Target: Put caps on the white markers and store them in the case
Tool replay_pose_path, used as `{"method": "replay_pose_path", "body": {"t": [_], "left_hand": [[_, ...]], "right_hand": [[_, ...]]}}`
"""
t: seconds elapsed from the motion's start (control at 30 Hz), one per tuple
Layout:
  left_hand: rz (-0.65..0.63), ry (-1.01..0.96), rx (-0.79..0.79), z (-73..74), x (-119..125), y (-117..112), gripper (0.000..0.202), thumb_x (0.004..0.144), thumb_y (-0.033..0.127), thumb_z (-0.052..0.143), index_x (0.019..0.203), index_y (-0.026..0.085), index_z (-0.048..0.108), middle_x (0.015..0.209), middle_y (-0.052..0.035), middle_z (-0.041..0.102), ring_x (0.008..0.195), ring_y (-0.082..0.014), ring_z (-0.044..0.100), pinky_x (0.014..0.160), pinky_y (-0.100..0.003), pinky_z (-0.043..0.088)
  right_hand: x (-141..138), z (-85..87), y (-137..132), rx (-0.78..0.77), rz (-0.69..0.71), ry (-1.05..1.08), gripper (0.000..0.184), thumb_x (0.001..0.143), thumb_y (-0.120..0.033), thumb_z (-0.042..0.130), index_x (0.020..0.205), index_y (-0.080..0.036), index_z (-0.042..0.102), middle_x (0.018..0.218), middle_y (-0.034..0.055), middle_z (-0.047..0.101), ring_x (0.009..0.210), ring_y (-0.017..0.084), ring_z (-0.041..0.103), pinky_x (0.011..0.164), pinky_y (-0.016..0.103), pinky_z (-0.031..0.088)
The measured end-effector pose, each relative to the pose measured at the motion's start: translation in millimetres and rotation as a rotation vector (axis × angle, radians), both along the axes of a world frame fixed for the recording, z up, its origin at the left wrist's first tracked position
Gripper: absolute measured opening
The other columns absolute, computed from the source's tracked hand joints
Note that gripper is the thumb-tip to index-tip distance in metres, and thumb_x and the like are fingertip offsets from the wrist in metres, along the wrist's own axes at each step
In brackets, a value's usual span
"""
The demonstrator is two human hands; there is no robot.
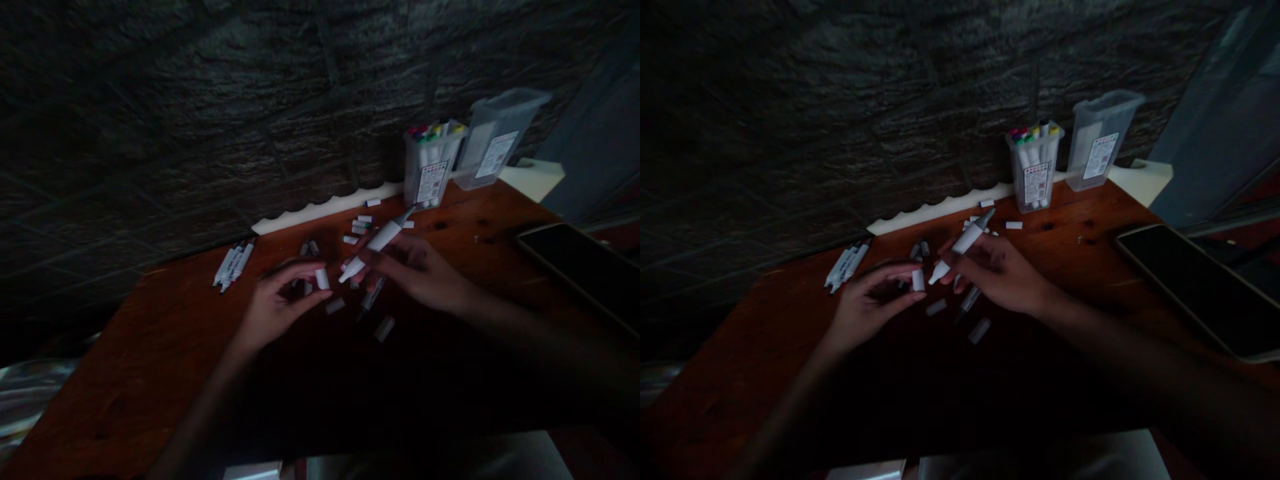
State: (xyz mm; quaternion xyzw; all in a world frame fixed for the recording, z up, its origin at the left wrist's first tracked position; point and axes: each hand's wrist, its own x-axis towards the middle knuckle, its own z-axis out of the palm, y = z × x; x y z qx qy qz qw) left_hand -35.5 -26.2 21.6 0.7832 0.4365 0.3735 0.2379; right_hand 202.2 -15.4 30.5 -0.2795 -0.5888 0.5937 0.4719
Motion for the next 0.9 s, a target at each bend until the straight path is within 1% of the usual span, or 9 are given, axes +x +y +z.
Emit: {"method": "replay_pose_path", "body": {"t": [0.07,0.13,0.3,0.4,0.5,0.63,0.7,0.8,0.9], "left_hand": [[-0.055,-0.162,-0.047,-3.7,7,-2,0.042,0.072,0.019,0.078,0.112,0.019,0.066,0.104,-0.0060,0.072,0.088,-0.0175,0.069,0.083,-0.032,0.058],[-0.098,-0.252,-0.092,-7.2,14,-5,0.044,0.072,0.013,0.078,0.113,0.019,0.065,0.102,-0.0050,0.073,0.086,-0.0160,0.070,0.083,-0.030,0.059],[-0.081,-0.277,-0.056,-6.6,23,-11,0.045,0.070,0.007,0.077,0.113,0.018,0.065,0.099,-0.0043,0.074,0.085,-0.0139,0.070,0.084,-0.026,0.058],[-0.081,-0.277,-0.039,-4.0,22,-12,0.047,0.070,0.005,0.077,0.114,0.019,0.065,0.101,-0.0040,0.074,0.087,-0.0133,0.070,0.085,-0.024,0.058],[-0.081,-0.280,-0.052,-4.9,21,-12,0.049,0.071,0.004,0.076,0.116,0.019,0.064,0.100,-0.0042,0.075,0.087,-0.0135,0.070,0.085,-0.024,0.058],[-0.082,-0.336,-0.050,-8.4,23,-12,0.060,0.069,0.004,0.078,0.124,0.020,0.059,0.112,-0.0074,0.072,0.092,-0.0156,0.070,0.087,-0.028,0.058],[-0.071,-0.369,-0.064,-7.4,24,-11,0.064,0.069,0.005,0.078,0.127,0.021,0.056,0.115,-0.0084,0.070,0.092,-0.0161,0.071,0.086,-0.028,0.058],[0.004,-0.444,-0.021,-2.1,23,-10,0.066,0.071,0.005,0.077,0.129,0.022,0.053,0.116,-0.0081,0.070,0.092,-0.0159,0.070,0.085,-0.028,0.058],[0.039,-0.492,0.027,1.4,19,-8,0.062,0.071,0.006,0.076,0.127,0.023,0.054,0.116,-0.0082,0.070,0.097,-0.0169,0.069,0.086,-0.028,0.058]], "right_hand": [[1,4.2,-3,0.012,-0.001,0.004,0.015,0.082,-0.029,0.067,0.093,-0.019,0.063,0.078,-0.0006,0.069,0.065,0.012,0.065,0.061,0.026,0.056],[1,6.4,-6,0.039,-0.026,-0.010,0.018,0.079,-0.027,0.071,0.094,-0.020,0.065,0.081,-0.0007,0.070,0.066,0.013,0.066,0.062,0.026,0.056],[0,1.8,-6,0.107,-0.117,-0.039,0.015,0.080,-0.025,0.070,0.094,-0.021,0.070,0.085,-0.0001,0.073,0.073,0.015,0.068,0.066,0.028,0.057],[-2,-1.5,-5,0.150,-0.114,-0.034,0.011,0.081,-0.024,0.069,0.092,-0.022,0.072,0.086,0.0000,0.074,0.078,0.016,0.069,0.071,0.028,0.058],[-3,-2.1,-8,0.191,-0.091,-0.052,0.014,0.082,-0.025,0.068,0.095,-0.023,0.073,0.089,-0.0002,0.074,0.080,0.016,0.070,0.074,0.029,0.058],[-3,-4.0,-9,0.228,-0.099,-0.111,0.018,0.081,-0.028,0.070,0.098,-0.023,0.073,0.095,0.0012,0.075,0.086,0.019,0.071,0.078,0.031,0.058],[0,-6.4,-5,0.254,-0.164,-0.169,0.017,0.080,-0.029,0.071,0.096,-0.023,0.073,0.095,0.0018,0.075,0.087,0.020,0.071,0.078,0.033,0.058],[8,-8.0,6,0.298,-0.285,-0.208,0.012,0.079,-0.029,0.072,0.090,-0.024,0.074,0.088,0.0009,0.075,0.083,0.020,0.071,0.078,0.034,0.058],[11,-4.5,9,0.231,-0.301,-0.136,0.015,0.079,-0.030,0.072,0.093,-0.025,0.073,0.085,-0.0001,0.075,0.075,0.018,0.070,0.070,0.032,0.059]]}}
